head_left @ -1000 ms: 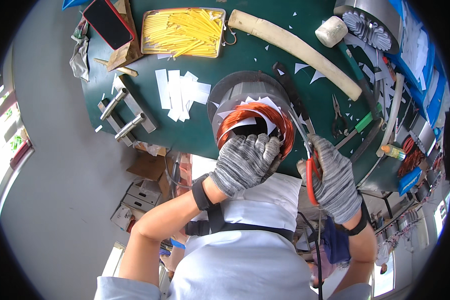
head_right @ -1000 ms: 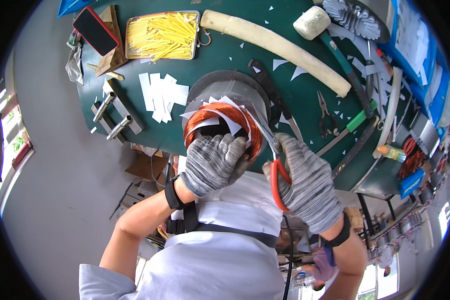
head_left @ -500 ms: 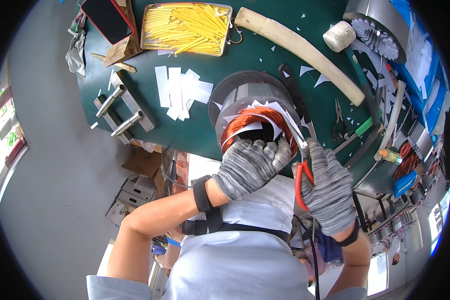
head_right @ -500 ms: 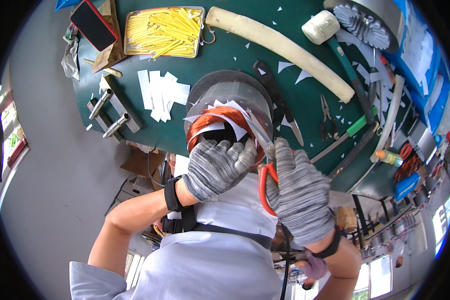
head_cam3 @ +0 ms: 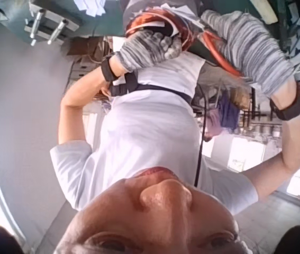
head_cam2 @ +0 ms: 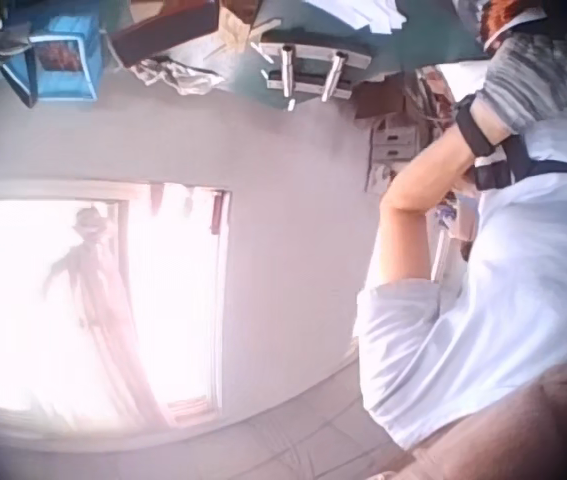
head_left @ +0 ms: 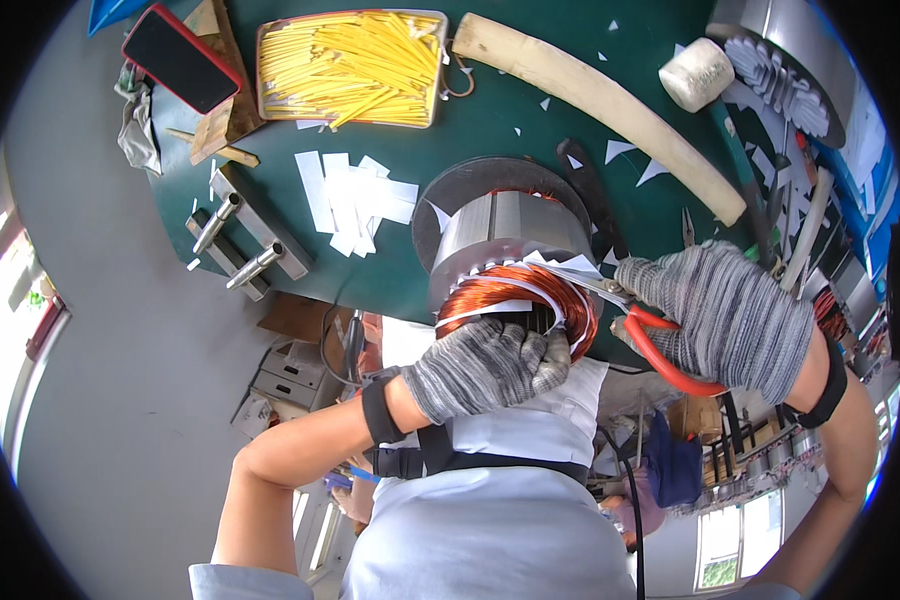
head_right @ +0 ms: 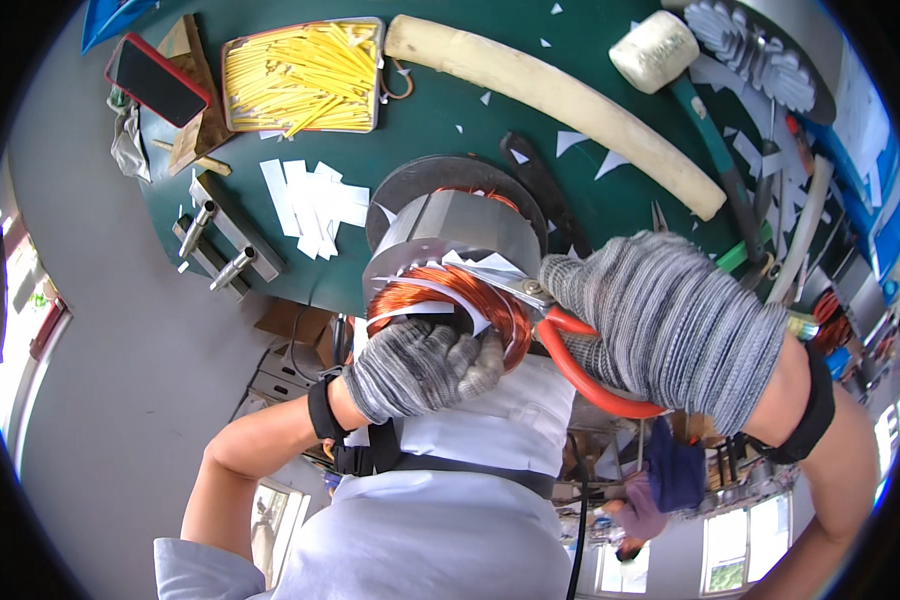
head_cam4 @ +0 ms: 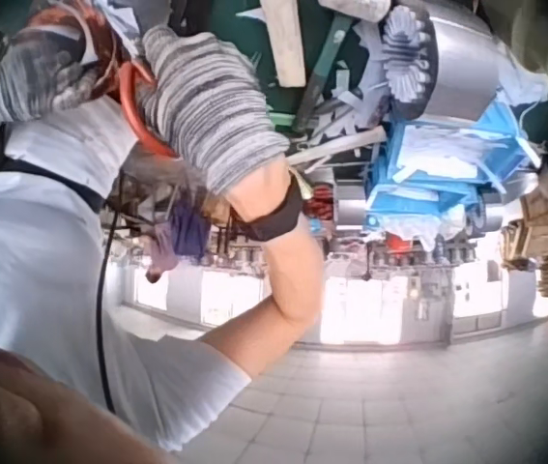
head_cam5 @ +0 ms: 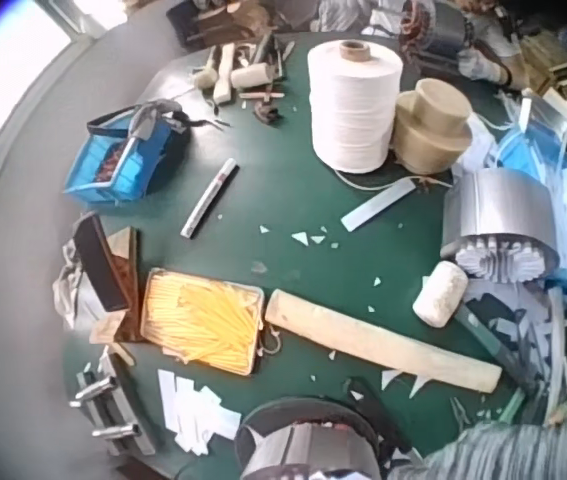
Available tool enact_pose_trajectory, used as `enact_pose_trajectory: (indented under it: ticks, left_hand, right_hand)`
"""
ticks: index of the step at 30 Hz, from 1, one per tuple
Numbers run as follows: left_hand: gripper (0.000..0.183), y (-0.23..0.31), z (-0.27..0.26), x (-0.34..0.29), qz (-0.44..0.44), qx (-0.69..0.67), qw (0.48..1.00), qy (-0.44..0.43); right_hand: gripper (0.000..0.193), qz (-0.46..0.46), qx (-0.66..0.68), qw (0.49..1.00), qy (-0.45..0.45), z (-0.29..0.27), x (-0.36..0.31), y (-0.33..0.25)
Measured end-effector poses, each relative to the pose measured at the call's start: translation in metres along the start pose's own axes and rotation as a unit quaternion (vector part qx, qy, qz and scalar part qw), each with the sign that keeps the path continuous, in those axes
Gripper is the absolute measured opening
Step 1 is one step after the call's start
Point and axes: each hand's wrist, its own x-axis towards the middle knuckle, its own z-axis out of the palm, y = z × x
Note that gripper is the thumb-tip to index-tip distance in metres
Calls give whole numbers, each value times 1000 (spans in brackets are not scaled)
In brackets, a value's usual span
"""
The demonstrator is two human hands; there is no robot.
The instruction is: The recorder is assembling and insulating an electric motor stator, inserting paper insulation and winding copper coils.
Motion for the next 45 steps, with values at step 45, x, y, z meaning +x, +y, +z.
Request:
enact_pose_trajectory:
  ticks: [45]
  left_hand:
    - [36,-17,-24,5,194,-36,978,-61]
  right_hand:
    - [39,-17,345,854,390,144,-28,-8]
